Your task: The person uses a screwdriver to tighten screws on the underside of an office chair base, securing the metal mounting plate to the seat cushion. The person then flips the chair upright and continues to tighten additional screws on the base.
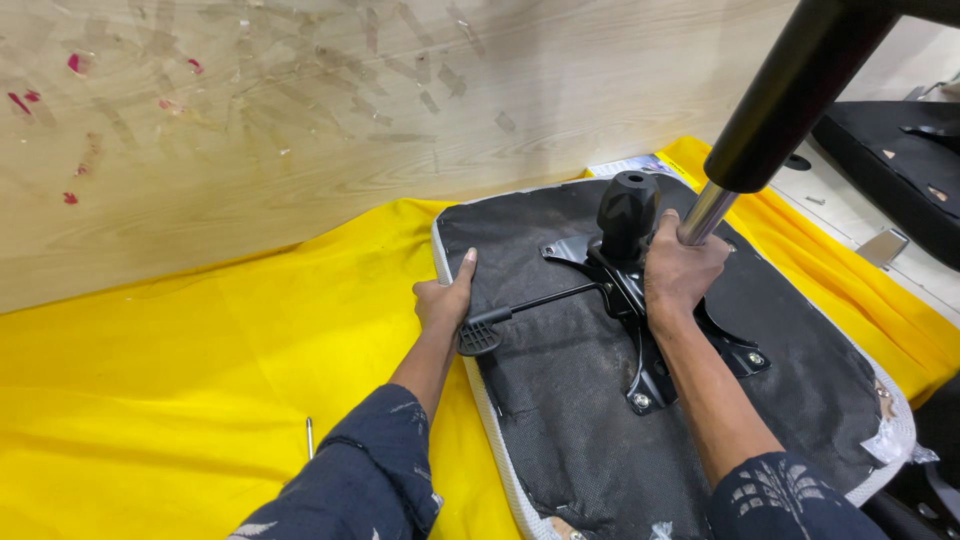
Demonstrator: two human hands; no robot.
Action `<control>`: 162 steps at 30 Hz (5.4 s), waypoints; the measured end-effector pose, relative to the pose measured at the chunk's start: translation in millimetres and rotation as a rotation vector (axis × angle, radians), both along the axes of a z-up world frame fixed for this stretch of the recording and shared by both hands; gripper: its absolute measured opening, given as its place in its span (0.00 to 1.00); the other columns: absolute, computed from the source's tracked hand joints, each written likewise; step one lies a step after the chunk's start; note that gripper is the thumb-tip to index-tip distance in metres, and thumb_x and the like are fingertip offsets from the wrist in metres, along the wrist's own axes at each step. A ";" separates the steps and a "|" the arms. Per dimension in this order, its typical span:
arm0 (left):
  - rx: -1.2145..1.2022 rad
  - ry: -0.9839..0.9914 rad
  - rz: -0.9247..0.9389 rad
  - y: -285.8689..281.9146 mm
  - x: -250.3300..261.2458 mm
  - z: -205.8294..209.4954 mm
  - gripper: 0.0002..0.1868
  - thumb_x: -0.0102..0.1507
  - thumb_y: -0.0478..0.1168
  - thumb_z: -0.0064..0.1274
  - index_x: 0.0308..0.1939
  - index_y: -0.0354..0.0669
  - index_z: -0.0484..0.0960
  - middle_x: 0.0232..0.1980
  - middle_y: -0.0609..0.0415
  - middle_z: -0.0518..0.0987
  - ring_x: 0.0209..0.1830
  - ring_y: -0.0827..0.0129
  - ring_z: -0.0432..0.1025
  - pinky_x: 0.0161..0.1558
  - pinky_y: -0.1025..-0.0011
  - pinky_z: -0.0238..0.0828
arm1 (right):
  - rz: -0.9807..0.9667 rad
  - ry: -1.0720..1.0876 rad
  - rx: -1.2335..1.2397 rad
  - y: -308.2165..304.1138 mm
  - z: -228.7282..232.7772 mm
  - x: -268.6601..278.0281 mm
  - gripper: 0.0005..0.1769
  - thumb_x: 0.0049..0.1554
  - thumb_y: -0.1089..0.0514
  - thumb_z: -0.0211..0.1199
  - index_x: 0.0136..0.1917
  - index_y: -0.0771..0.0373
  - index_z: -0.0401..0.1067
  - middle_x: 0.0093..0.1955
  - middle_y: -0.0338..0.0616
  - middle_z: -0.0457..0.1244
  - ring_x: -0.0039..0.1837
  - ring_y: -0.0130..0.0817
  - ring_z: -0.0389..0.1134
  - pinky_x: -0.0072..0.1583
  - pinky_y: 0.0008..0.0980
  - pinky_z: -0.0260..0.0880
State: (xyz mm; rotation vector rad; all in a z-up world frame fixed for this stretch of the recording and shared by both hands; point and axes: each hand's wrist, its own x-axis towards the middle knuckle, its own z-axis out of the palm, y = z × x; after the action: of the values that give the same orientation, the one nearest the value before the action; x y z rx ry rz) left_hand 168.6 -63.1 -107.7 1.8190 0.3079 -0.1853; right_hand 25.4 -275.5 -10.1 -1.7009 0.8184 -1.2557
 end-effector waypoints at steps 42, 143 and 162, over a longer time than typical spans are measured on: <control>-0.412 0.038 0.640 -6.7 -254.9 98.4 0.41 0.56 0.66 0.58 0.62 0.43 0.71 0.57 0.43 0.79 0.56 0.52 0.76 0.59 0.58 0.70 | 0.789 -0.061 0.296 -50.0 83.8 -102.3 0.21 0.62 0.58 0.64 0.30 0.54 0.60 0.25 0.30 0.52 0.26 0.22 0.53 0.34 0.26 0.59; -0.500 0.228 1.123 -110.9 -366.0 54.6 0.51 0.57 0.44 0.68 0.78 0.55 0.52 0.74 0.44 0.60 0.72 0.51 0.63 0.72 0.60 0.61 | 1.068 0.206 -0.244 -89.7 17.9 -48.0 0.15 0.62 0.55 0.64 0.57 0.66 0.71 0.48 0.47 0.68 0.52 0.33 0.69 0.56 0.36 0.67; 0.412 -0.424 0.133 14.3 -305.7 52.6 0.33 0.55 0.48 0.68 0.61 0.40 0.78 0.71 0.39 0.68 0.70 0.47 0.63 0.69 0.57 0.59 | 0.991 0.489 -0.543 8.4 -27.2 -164.7 0.32 0.52 0.55 0.68 0.68 0.66 0.68 0.72 0.58 0.60 0.76 0.54 0.59 0.74 0.44 0.59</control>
State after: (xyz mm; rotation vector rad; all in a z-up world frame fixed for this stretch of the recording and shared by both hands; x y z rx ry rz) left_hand -137.1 -48.8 -55.1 2.1757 0.1706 0.3812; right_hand -139.3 -267.0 -37.4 -2.4305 -0.2080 -0.3664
